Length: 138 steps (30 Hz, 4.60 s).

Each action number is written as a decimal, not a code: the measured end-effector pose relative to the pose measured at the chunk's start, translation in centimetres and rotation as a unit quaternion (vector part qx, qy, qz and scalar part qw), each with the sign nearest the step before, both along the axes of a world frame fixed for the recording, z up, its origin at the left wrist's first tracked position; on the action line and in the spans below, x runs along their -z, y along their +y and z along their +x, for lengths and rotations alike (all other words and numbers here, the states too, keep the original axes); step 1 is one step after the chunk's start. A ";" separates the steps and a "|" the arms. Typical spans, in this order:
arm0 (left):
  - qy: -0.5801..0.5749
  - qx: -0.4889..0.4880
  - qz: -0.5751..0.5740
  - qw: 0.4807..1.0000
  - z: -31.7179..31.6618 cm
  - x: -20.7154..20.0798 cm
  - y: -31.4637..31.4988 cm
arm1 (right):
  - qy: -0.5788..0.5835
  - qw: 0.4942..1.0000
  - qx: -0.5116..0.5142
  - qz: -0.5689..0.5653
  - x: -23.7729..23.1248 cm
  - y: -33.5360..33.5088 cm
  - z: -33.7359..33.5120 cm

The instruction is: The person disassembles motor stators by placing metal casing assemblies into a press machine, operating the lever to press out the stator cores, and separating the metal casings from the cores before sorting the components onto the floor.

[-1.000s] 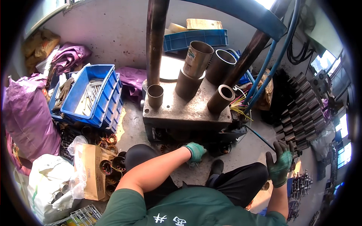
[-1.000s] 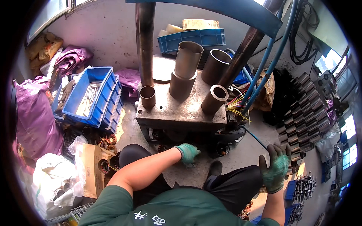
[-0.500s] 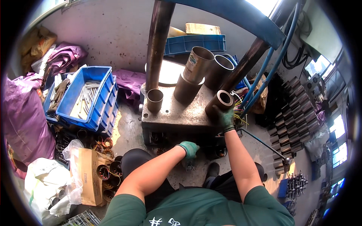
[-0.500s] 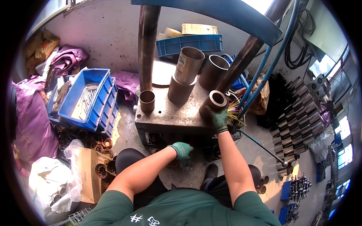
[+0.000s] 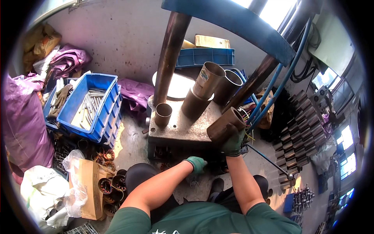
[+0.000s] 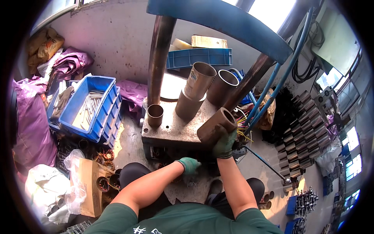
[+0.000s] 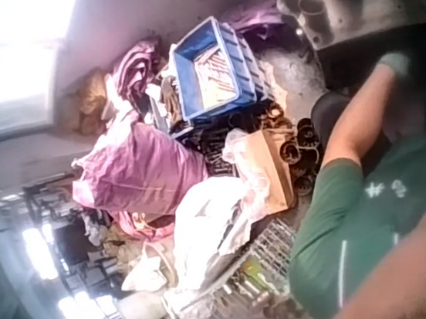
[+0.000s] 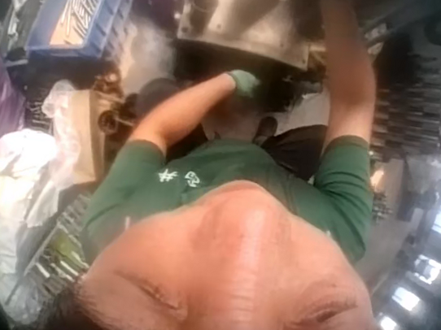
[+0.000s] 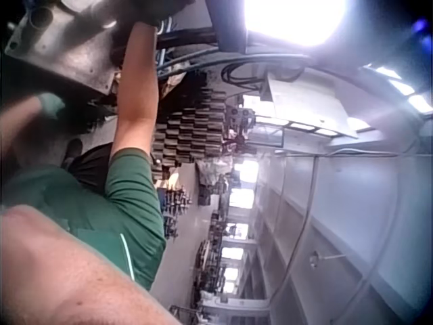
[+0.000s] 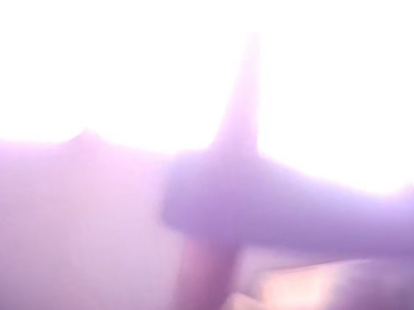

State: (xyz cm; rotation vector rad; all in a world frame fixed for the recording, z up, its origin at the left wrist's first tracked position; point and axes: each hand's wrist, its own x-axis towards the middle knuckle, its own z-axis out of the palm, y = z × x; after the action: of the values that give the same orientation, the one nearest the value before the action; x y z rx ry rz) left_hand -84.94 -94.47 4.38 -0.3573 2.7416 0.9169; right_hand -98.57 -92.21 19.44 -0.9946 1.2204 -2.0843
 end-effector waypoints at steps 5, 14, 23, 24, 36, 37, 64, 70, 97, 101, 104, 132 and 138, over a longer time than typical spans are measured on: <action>0.007 -0.006 0.011 1.000 0.4 -0.3 -0.4 | 0.161 0.972 -0.046 -0.163 -10.9 -5.2 -0.5; -0.006 -0.015 0.022 1.000 1.1 -2.4 -1.3 | 0.211 0.958 -0.042 -0.189 -17.1 -19.0 -2.6; 0.019 -0.004 0.026 0.999 2.1 -3.8 -1.8 | 0.301 0.931 0.052 -0.199 -17.2 -22.6 -1.6; 0.017 -0.003 0.023 1.000 1.8 -3.2 -1.8 | 0.290 0.936 0.045 -0.193 -17.0 -22.7 -1.3; -0.006 -0.011 0.022 1.000 1.8 -2.2 -1.5 | 0.342 0.938 -0.042 0.044 -17.2 -16.2 3.8; 0.004 -0.003 0.011 1.000 1.4 -2.3 -1.6 | 0.330 0.942 -0.045 -0.047 -15.4 -16.8 2.7; 0.589 -0.457 -0.161 0.647 9.0 -10.0 -7.1 | 0.669 0.521 -0.120 0.516 -17.2 27.0 -14.4; 0.709 -0.310 -0.123 0.621 3.7 -25.1 -7.8 | 0.661 0.541 -0.112 0.508 -17.9 26.7 -12.8; 0.426 -0.525 -0.180 0.715 -2.9 -35.8 -17.6 | 0.620 0.611 0.062 0.489 -7.7 33.2 -8.4; 0.427 -0.530 -0.185 0.710 -2.8 -35.4 -17.7 | 0.605 0.638 0.090 0.468 -8.0 33.0 -8.2; 0.432 -0.532 -0.183 0.704 -2.7 -34.9 -17.8 | 0.603 0.653 0.109 0.446 -8.1 32.8 -8.3; 0.438 -0.529 -0.157 0.709 -2.9 -31.8 -18.2 | 0.580 0.664 0.108 0.460 -8.6 32.6 -8.1; 0.447 -0.519 -0.149 0.713 -2.8 -31.0 -18.3 | 0.586 0.662 0.112 0.453 -8.7 32.6 -8.0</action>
State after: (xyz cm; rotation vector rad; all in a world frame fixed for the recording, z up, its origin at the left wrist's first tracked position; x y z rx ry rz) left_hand -87.72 -112.80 35.34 -2.2208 3.4630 0.9772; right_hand -106.62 -59.61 28.14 -1.6620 2.6640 -0.3790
